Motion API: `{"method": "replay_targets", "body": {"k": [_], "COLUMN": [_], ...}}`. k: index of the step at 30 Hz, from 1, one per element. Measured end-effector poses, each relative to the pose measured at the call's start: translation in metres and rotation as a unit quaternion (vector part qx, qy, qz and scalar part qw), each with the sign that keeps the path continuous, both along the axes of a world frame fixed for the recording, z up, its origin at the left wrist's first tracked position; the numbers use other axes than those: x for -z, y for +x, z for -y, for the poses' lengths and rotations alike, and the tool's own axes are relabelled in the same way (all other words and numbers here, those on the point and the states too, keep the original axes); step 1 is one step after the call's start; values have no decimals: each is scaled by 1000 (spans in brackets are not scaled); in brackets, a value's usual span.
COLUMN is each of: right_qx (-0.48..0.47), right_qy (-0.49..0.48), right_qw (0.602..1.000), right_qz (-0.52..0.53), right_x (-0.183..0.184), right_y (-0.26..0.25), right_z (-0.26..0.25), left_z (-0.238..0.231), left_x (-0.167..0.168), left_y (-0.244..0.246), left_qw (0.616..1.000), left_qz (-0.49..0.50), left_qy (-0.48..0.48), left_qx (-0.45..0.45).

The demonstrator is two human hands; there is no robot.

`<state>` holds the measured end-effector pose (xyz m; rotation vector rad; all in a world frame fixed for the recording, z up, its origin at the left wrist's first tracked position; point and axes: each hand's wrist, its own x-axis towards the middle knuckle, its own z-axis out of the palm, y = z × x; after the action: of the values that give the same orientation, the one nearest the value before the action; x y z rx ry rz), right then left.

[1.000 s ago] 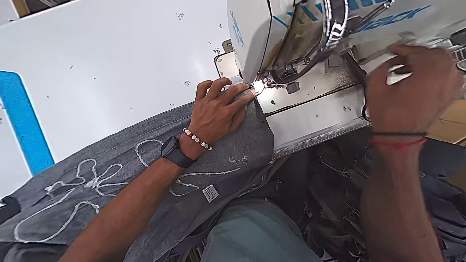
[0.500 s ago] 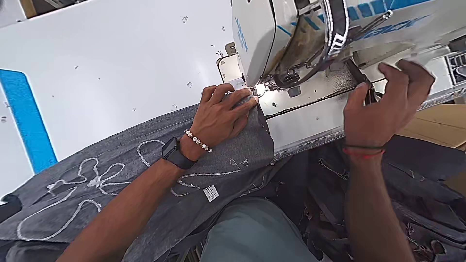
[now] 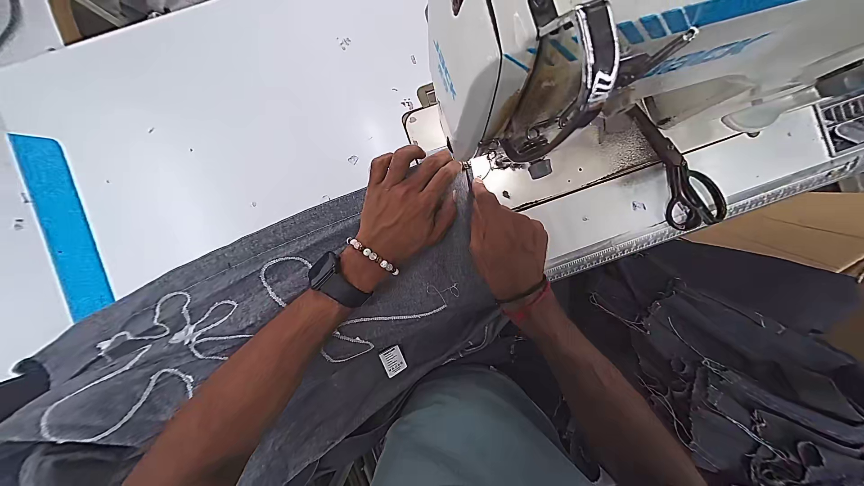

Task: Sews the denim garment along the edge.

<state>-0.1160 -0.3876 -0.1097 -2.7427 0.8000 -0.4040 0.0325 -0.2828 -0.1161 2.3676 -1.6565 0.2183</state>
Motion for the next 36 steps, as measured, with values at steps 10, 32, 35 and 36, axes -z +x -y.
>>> {"method": "replay_targets", "body": {"k": [10,32,35,36], "right_qx": [-7,-182,-154,-136], "right_qy": [77,-27,-47,-57], "right_qw": [997,976,981,982], "right_qz": [12,117,108,120], "right_x": [-35,16,19,20], "right_y": [-15,-22,-25,-24], "right_z": [68,24,21,20], "left_z": [-6,-11,-8,-7], "left_x": [-6,5,3,2], "left_y": [-23,30,44,47], "left_qw": [993,985,979,979], "left_qz": [-115,-87,-70,-63], "left_qy": [10,-6,-3,-1], "left_qx": [11,148,189,196]}}
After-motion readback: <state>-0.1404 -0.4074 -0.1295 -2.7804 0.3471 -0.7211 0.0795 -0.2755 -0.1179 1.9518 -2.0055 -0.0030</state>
